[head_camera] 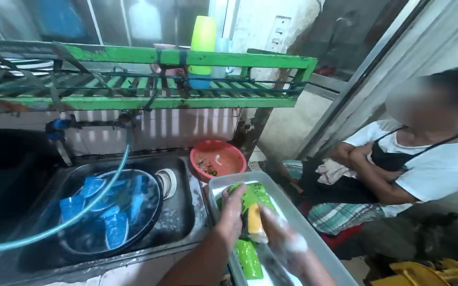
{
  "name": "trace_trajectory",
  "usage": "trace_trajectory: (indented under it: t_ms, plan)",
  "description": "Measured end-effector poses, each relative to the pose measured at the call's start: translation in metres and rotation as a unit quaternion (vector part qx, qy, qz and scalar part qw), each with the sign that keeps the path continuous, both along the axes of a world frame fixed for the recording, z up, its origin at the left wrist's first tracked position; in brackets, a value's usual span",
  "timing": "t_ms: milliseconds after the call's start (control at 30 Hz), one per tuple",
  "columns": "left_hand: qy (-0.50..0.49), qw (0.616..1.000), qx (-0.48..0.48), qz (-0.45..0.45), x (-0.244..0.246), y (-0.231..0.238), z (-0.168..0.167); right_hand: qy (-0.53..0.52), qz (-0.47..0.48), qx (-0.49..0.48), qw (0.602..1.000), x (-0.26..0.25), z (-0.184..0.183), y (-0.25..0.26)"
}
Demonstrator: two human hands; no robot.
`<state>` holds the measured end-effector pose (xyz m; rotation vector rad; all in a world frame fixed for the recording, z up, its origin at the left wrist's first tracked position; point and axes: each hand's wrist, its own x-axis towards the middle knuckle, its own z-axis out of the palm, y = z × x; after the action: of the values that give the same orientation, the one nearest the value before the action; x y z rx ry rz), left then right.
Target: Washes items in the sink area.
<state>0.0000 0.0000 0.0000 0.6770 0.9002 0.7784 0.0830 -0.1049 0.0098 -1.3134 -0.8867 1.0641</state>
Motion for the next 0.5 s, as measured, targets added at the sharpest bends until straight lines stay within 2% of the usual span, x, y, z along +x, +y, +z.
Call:
trace_trajectory:
  t_ms: [33, 100, 167, 233, 300, 333, 367, 400, 433, 467, 500]
  plan:
    - [0.010, 1.000, 0.007, -0.004, -0.001, 0.001, 0.001, -0.106, 0.030, -0.019, 0.994, -0.001, -0.001, 0.000]
    - [0.008, 1.000, 0.000, 0.005, 0.000, 0.001, 0.002, -0.272, 0.054, -0.094, 0.956, -0.005, 0.008, 0.000]
    - [-0.024, 0.999, -0.031, 0.037, 0.005, 0.001, 0.000, -0.333, 0.018, -0.116, 0.936, -0.006, 0.019, -0.005]
    - [-0.059, 0.994, -0.054, 0.070, 0.006, 0.003, -0.003, -0.268, -0.078, -0.044, 0.959, -0.002, 0.012, -0.011]
    - [-0.086, 0.988, -0.078, 0.098, 0.006, 0.004, -0.001, -0.062, -0.137, 0.034, 0.988, 0.000, 0.000, -0.013]
    - [-0.091, 0.986, -0.089, 0.108, 0.006, 0.003, 0.001, 0.061, -0.144, 0.045, 0.987, -0.002, -0.002, -0.015]
    - [-0.089, 0.985, -0.097, 0.115, 0.005, 0.002, 0.003, 0.132, -0.156, 0.037, 0.978, -0.005, -0.001, -0.016]
    - [-0.083, 0.984, -0.104, 0.119, 0.005, 0.001, 0.004, 0.125, -0.162, 0.023, 0.978, -0.004, -0.003, -0.016]
    - [-0.076, 0.983, -0.108, 0.125, 0.006, -0.001, 0.003, 0.037, -0.172, 0.009, 0.984, 0.000, -0.006, -0.013]
    - [-0.071, 0.983, -0.111, 0.127, 0.007, -0.003, 0.002, -0.109, -0.175, 0.005, 0.978, 0.006, -0.010, -0.009]
    - [-0.068, 0.984, -0.110, 0.126, 0.008, -0.006, 0.000, -0.268, -0.166, 0.017, 0.949, 0.013, -0.013, -0.008]
